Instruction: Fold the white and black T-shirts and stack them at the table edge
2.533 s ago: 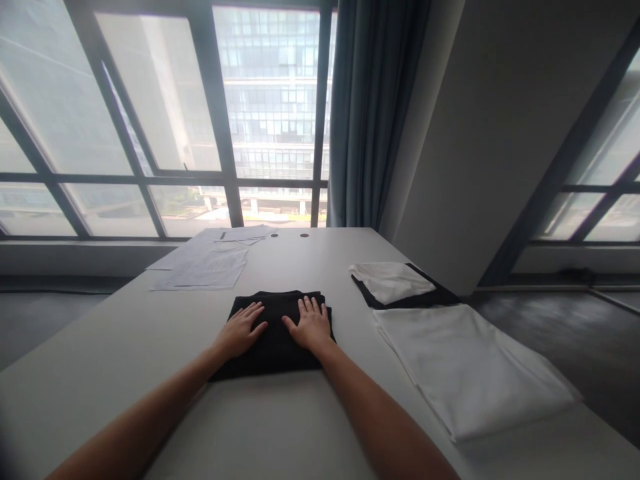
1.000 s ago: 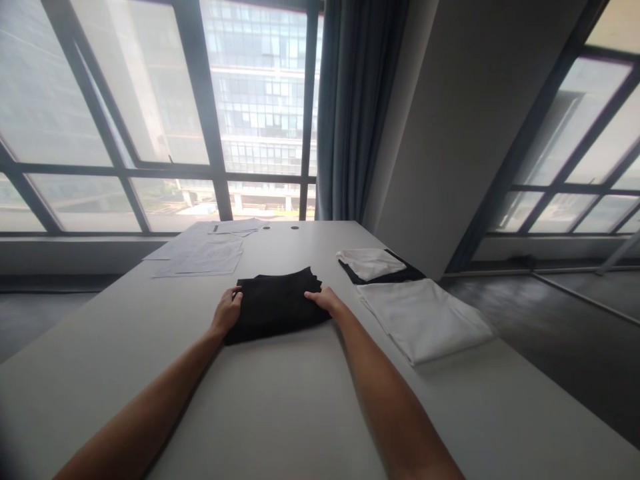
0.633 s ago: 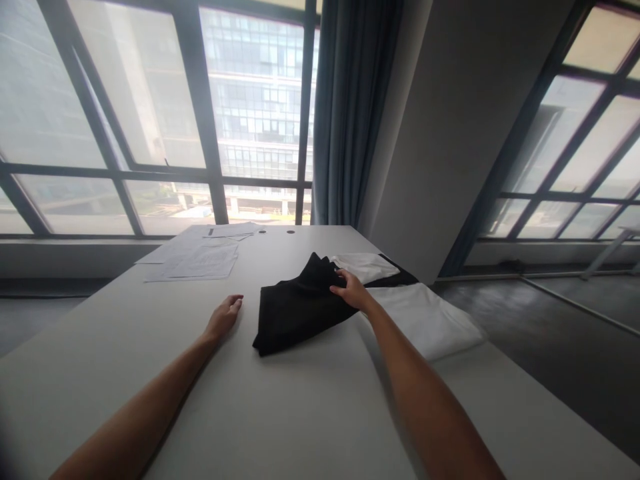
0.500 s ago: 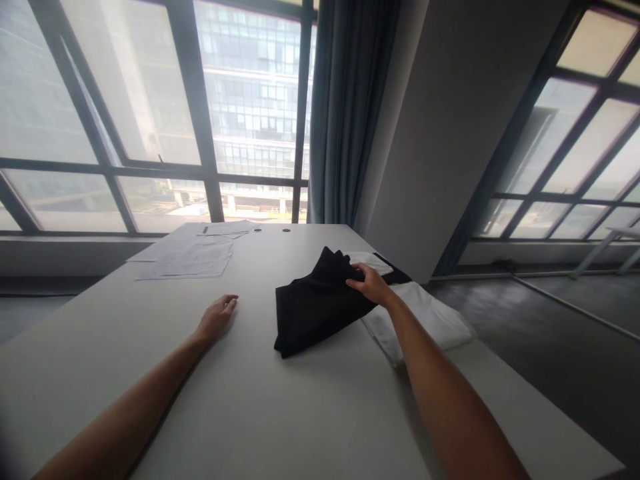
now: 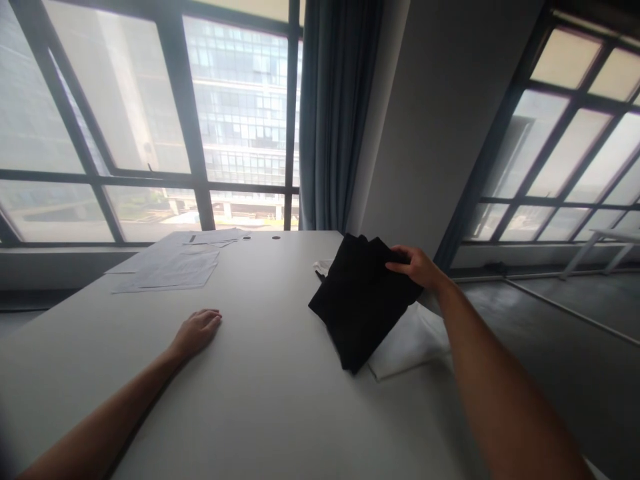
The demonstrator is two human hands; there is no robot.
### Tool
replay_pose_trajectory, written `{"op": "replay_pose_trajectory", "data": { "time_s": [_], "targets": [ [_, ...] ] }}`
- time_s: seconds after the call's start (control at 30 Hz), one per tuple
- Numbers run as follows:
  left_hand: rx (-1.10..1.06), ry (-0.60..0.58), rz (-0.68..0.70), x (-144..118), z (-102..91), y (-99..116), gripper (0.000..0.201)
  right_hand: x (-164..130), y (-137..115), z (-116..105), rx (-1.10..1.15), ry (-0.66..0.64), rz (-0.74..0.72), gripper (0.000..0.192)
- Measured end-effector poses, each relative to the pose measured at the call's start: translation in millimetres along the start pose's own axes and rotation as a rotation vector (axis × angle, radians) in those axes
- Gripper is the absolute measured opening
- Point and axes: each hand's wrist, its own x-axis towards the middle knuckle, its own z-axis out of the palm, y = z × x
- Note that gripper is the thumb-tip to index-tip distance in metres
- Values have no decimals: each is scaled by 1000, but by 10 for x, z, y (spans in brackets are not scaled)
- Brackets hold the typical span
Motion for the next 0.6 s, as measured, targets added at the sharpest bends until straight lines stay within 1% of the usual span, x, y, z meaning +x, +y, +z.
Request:
{"op": "replay_pose_trajectory", "data": {
  "time_s": [0.03,0.1,0.17,0.23,0.27,0.3,0.33,0.37,0.4,0.43,0.47,0.53,0.6],
  "targets": [
    [0,3,-4,-1,5,-1,37,-2,147,-110,0,1,43,52],
    [-2,7,-10,-2,11,-2,36,-39,528,-280,-61,62,119,49],
    [-5,10,-11,-1,12,-2,35,-109,955,-358,-197,107,227,39],
    [-5,5,-8,3,6,0,34,-182,1322,-338,-360,104,304,28],
    [-3,-5,-8,5,1,4,33,-207,1448,-292,-443,51,331,26],
    [1,-17,-9,5,-6,11,33,-218,1521,-220,-548,14,375,29],
    [7,-27,-12,2,-14,21,33,-214,1533,-121,-671,-7,420,33],
    [15,-31,-14,-3,-23,34,33,-195,1482,9,-800,-14,455,39],
    [25,-27,-12,-11,-32,49,33,-161,1373,173,-925,1,467,43],
    [36,-18,-7,-21,-41,65,33,-117,1212,375,-1016,42,422,45],
    [48,-7,-1,-33,-50,81,34,-68,1012,614,-1054,61,342,45],
    [71,3,15,-59,-68,112,35,15,556,1190,-988,21,143,46],
    [85,2,25,-84,-84,137,37,43,117,1840,-829,-71,6,50]
  ]
}}
